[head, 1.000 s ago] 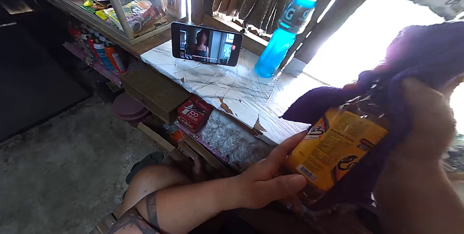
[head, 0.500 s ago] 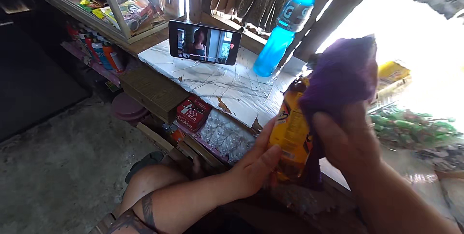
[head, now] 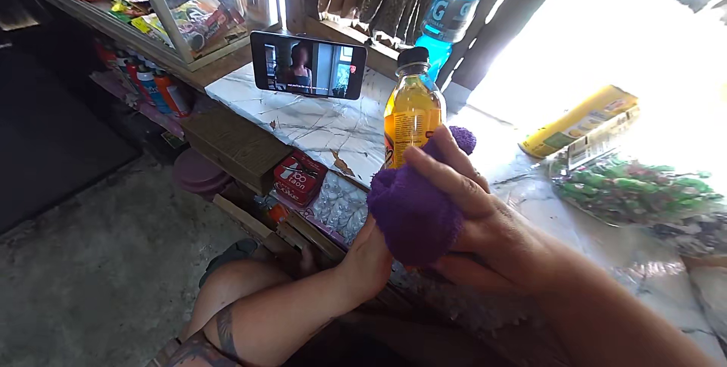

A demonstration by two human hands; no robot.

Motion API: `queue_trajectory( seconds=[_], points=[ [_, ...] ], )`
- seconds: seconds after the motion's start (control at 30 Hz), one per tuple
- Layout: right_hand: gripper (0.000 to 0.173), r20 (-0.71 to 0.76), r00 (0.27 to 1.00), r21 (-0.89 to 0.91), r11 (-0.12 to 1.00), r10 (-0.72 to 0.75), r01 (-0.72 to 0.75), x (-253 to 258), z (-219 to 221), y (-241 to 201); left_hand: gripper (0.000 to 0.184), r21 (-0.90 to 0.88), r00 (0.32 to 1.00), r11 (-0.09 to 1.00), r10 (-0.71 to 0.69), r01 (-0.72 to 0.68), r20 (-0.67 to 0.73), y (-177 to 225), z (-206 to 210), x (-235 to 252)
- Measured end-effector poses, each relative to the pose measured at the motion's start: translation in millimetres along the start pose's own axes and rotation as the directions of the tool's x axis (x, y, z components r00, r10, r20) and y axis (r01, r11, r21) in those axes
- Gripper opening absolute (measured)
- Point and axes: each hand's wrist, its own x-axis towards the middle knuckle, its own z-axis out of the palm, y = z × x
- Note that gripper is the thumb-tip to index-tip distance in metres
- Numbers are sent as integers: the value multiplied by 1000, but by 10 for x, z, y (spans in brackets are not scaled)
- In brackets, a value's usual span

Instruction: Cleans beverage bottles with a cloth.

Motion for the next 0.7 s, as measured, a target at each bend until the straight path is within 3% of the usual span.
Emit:
queue_trajectory(
  seconds=[0.1, 0.2, 0.3, 0.43, 0.5, 0.6, 0.7],
  points=[
    [29, -157, 987, -65, 997, 35, -45, -5, 2, 4, 68, 153, 992, 987, 26, -45, 122, 2, 18, 25],
    [51, -310, 935, -32, 981, 171, -190, 21, -150, -17, 79, 268, 981, 962, -12, -42, 195, -8, 72, 18],
    [58, -423, 830, 144, 931, 364, -335, -38, -347, 0, 75, 367, 958, 929, -58, -52, 282, -42, 71, 31],
    [43, -405, 719, 486, 799, 565, -355, -88, -504, 112, 76, 419, 944, 907, -111, -32, 312, -52, 71, 50],
    [42, -420, 681, 565, 761, 599, -320, -90, -506, 106, 78, 361, 941, 932, -90, -36, 325, -60, 80, 66],
    [37, -499, 671, 619, 767, 549, -168, -91, -495, 92, 78, 138, 916, 990, -61, 7, 396, -61, 76, 81],
    [37, -556, 609, 670, 739, 565, -73, -92, -485, 91, 72, -190, 876, 931, -205, 313, 437, -57, 104, 50]
  ],
)
